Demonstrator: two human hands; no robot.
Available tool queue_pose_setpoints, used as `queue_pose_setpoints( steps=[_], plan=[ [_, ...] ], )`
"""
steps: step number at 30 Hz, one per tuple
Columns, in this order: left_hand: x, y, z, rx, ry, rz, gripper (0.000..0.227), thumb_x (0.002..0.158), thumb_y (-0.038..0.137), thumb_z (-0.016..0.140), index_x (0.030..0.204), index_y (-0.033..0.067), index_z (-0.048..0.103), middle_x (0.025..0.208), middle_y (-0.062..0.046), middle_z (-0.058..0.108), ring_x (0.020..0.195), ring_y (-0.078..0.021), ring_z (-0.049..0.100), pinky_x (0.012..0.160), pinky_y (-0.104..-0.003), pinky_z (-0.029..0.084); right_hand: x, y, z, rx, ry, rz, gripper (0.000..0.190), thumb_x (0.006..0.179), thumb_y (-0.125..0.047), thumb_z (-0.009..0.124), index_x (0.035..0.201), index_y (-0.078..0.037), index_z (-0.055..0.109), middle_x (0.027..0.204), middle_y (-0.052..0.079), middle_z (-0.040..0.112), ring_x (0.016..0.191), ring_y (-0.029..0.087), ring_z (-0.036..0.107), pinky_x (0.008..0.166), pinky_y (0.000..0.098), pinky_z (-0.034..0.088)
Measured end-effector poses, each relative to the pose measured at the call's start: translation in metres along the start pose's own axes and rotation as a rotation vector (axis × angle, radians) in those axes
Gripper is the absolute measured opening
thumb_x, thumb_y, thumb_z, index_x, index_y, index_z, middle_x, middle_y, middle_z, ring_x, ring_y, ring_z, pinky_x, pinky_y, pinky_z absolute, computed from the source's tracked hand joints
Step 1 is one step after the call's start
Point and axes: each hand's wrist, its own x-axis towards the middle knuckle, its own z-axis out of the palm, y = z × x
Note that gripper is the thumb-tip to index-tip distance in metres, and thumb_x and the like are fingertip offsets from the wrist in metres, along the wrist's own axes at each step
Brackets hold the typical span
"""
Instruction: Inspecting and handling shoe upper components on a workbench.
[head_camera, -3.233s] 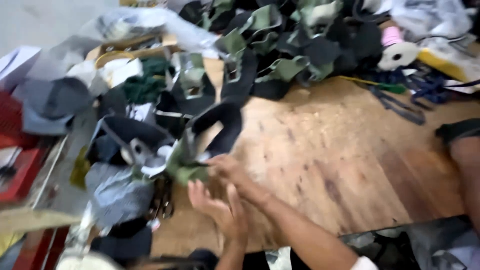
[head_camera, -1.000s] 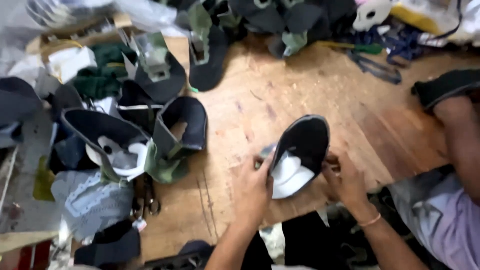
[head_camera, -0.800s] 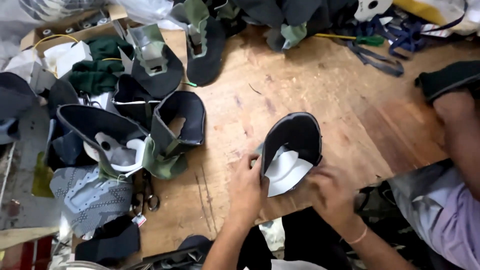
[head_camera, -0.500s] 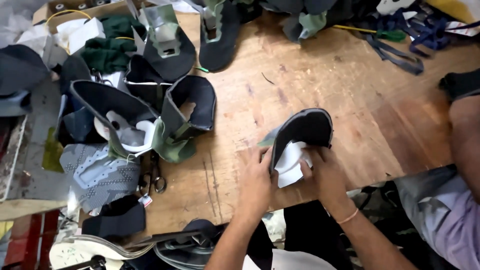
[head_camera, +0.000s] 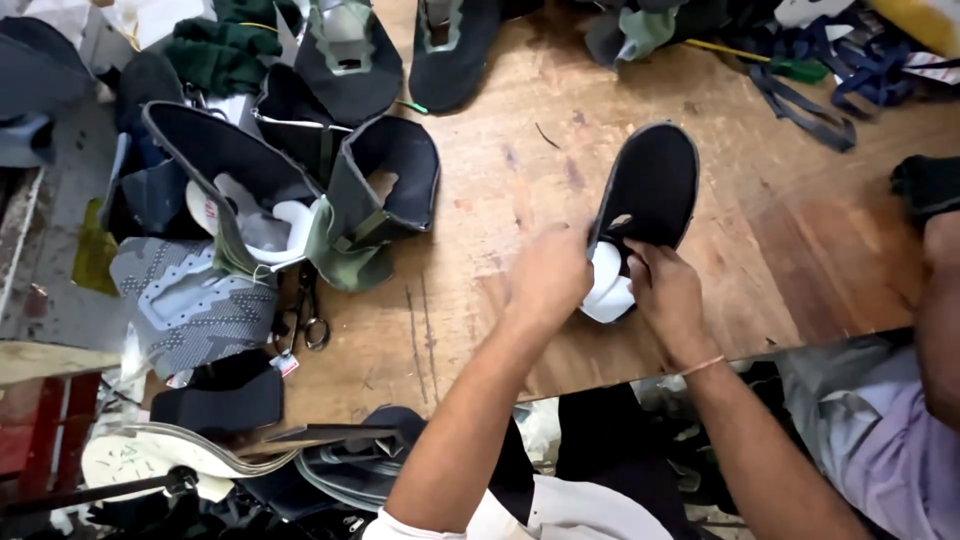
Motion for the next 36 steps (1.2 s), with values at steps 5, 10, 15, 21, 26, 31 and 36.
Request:
queue_pose_setpoints(
  steps=[5, 10, 15, 21, 26, 31, 36],
  plan=[
    [-0.01, 0.007, -0.006, -0.02, 0.004, 0.04, 0.031, 0.083, 0.009, 0.061, 0.113, 0.0104, 0.07, 0.099, -0.019, 0.071, 0.091, -0.0429, 0.068, 0.08, -0.054, 0.055, -0.009, -0.005, -0.004, 0.089, 0.003, 0.042, 0.028, 0.096, -0.012, 0.064, 0.122, -0.006, 0.071, 0.104, 0.022, 0.071, 0.09, 0.039, 0.07, 0.079, 0.0461, 0.056],
    [-0.033, -0.005, -0.008, -0.052, 0.071, 0.082, 0.043, 0.083, 0.007, 0.063, 0.125, 0.0123, 0.065, 0.108, -0.016, 0.068, 0.097, -0.042, 0.065, 0.081, -0.052, 0.054, -0.031, -0.028, -0.002, -0.028, -0.091, -0.008, 0.031, 0.089, -0.012, 0.064, 0.119, -0.009, 0.069, 0.113, 0.014, 0.07, 0.102, 0.036, 0.068, 0.082, 0.0449, 0.055],
    [-0.063, -0.013, -0.015, -0.077, 0.094, 0.182, 0.058, 0.079, 0.005, 0.068, 0.136, 0.0142, 0.06, 0.13, -0.014, 0.061, 0.11, -0.0405, 0.064, 0.087, -0.049, 0.054, -0.025, -0.067, -0.007, -0.116, -0.187, -0.482, 0.035, 0.087, -0.022, 0.066, 0.117, -0.005, 0.067, 0.123, 0.014, 0.066, 0.117, 0.036, 0.062, 0.099, 0.0501, 0.048],
    [-0.125, -0.032, 0.03, -0.027, 0.32, 0.096, 0.072, 0.08, -0.004, 0.067, 0.148, 0.0176, 0.054, 0.159, -0.022, 0.043, 0.13, -0.0413, 0.058, 0.1, -0.045, 0.054, -0.041, -0.047, 0.012, -0.279, -0.204, -0.609, 0.037, 0.091, -0.031, 0.062, 0.118, -0.006, 0.064, 0.13, 0.021, 0.06, 0.123, 0.041, 0.056, 0.103, 0.0532, 0.041],
    [-0.142, -0.025, 0.014, 0.014, 0.263, 0.135, 0.075, 0.074, -0.001, 0.071, 0.145, 0.0223, 0.059, 0.157, -0.026, 0.039, 0.125, -0.0461, 0.059, 0.099, -0.047, 0.053, -0.04, -0.041, 0.006, -0.261, -0.247, -0.685, 0.041, 0.088, -0.029, 0.059, 0.122, -0.006, 0.061, 0.138, 0.022, 0.056, 0.135, 0.043, 0.05, 0.11, 0.0518, 0.038],
    [-0.099, -0.065, -0.043, -0.683, -0.25, 0.183, 0.042, 0.097, 0.011, 0.066, 0.139, 0.0172, 0.068, 0.137, -0.012, 0.073, 0.124, -0.0326, 0.071, 0.108, -0.044, 0.053, -0.076, 0.028, 0.08, -0.192, -0.263, -0.532, 0.051, 0.09, -0.03, 0.055, 0.133, -0.003, 0.059, 0.15, 0.024, 0.049, 0.141, 0.042, 0.044, 0.114, 0.0456, 0.037],
    [0.008, -0.086, 0.006, -0.097, -0.123, 0.265, 0.05, 0.074, 0.012, 0.071, 0.124, 0.0089, 0.07, 0.11, -0.016, 0.072, 0.104, -0.0375, 0.066, 0.088, -0.046, 0.051, -0.092, 0.112, 0.14, -0.561, -0.079, -0.592, 0.038, 0.101, -0.024, 0.052, 0.136, -0.009, 0.059, 0.154, 0.014, 0.049, 0.145, 0.028, 0.046, 0.117, 0.037, 0.041]
  ],
)
